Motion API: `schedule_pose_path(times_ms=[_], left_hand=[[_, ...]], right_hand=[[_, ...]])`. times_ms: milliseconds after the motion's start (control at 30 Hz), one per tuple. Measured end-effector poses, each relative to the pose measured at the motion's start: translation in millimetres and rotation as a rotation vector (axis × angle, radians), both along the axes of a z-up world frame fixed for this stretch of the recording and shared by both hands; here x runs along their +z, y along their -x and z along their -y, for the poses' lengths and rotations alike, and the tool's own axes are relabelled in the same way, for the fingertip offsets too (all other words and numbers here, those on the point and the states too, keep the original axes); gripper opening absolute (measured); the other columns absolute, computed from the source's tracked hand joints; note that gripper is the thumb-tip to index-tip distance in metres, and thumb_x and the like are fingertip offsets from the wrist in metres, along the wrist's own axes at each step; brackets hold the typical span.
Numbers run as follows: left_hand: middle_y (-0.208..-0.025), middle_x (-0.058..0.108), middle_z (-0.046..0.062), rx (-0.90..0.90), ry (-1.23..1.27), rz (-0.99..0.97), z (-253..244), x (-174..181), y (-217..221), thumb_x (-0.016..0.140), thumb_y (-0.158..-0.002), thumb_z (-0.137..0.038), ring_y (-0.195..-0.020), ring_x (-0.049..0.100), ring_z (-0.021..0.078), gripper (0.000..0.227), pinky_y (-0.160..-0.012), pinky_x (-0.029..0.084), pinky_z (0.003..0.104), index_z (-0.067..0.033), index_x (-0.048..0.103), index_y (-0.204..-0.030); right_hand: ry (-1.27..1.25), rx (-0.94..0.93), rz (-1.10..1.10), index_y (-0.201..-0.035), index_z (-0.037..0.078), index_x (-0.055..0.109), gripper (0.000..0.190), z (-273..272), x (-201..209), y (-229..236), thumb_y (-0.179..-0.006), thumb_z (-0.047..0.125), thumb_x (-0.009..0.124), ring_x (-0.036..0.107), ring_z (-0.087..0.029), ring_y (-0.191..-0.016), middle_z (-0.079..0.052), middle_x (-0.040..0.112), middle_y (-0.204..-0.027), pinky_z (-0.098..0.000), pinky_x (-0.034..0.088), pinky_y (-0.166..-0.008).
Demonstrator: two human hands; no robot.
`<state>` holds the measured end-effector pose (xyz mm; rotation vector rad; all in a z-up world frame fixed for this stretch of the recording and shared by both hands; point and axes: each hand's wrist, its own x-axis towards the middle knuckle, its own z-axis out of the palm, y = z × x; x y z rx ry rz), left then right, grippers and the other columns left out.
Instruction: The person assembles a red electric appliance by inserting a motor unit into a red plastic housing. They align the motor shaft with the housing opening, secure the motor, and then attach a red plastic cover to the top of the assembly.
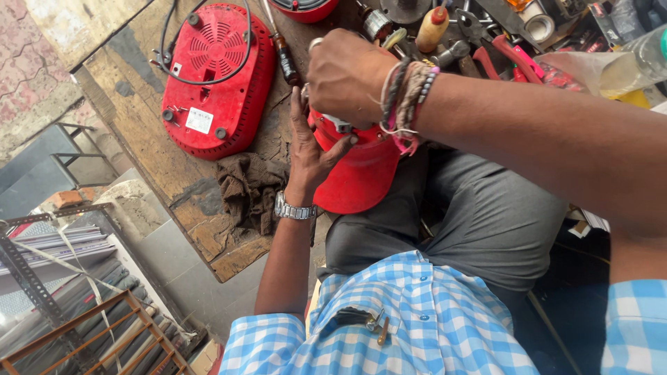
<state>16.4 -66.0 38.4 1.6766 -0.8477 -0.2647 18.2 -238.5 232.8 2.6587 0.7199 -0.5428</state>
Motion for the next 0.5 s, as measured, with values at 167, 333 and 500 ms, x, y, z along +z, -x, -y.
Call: schedule_pose_path(times_ms=[167, 333, 500], left_hand=[[-0.165, 0.032, 0.022, 0.072, -0.089, 0.004, 0.5, 2.8, 1.6, 0.094, -0.083, -0.025, -0.153, 0.040, 0.0342, 0.124, -0.125, 0.040, 0.045, -0.0090, 0.002, -0.165], [-0.167, 0.030, 0.022, 0.057, -0.036, 0.066, 0.8, -2.0, -2.0, 0.094, -0.084, -0.023, -0.157, 0.036, 0.0350, 0.122, -0.127, 0.040, 0.046, -0.0098, 0.004, -0.166], [-0.167, 0.030, 0.023, 0.049, -0.052, -0.001, 1.2, -5.2, -1.7, 0.094, -0.084, -0.026, -0.156, 0.037, 0.0345, 0.123, -0.124, 0.043, 0.045, -0.0088, 0.005, -0.166]], right_hand=[[-0.091, 0.050, 0.109, -0.078, 0.009, 0.074, 0.019, 9.5, -11.2, 0.7, -0.070, 0.023, 0.083, 0.070, -0.024, -0.088, -0.009, 0.072, -0.081, -0.0356, 0.059, -0.069], [-0.138, 0.033, 0.250, -0.095, 0.005, 0.070, 0.044, 40.0, -26.1, 22.1, -0.060, 0.027, 0.084, 0.070, -0.025, -0.083, -0.013, 0.071, -0.089, -0.0352, 0.060, -0.062], [-0.230, 0.032, 0.336, -0.092, 0.006, 0.070, 0.044, 42.3, -44.7, 28.3, -0.054, 0.026, 0.082, 0.070, -0.026, -0.083, -0.013, 0.071, -0.087, -0.0374, 0.059, -0.062]])
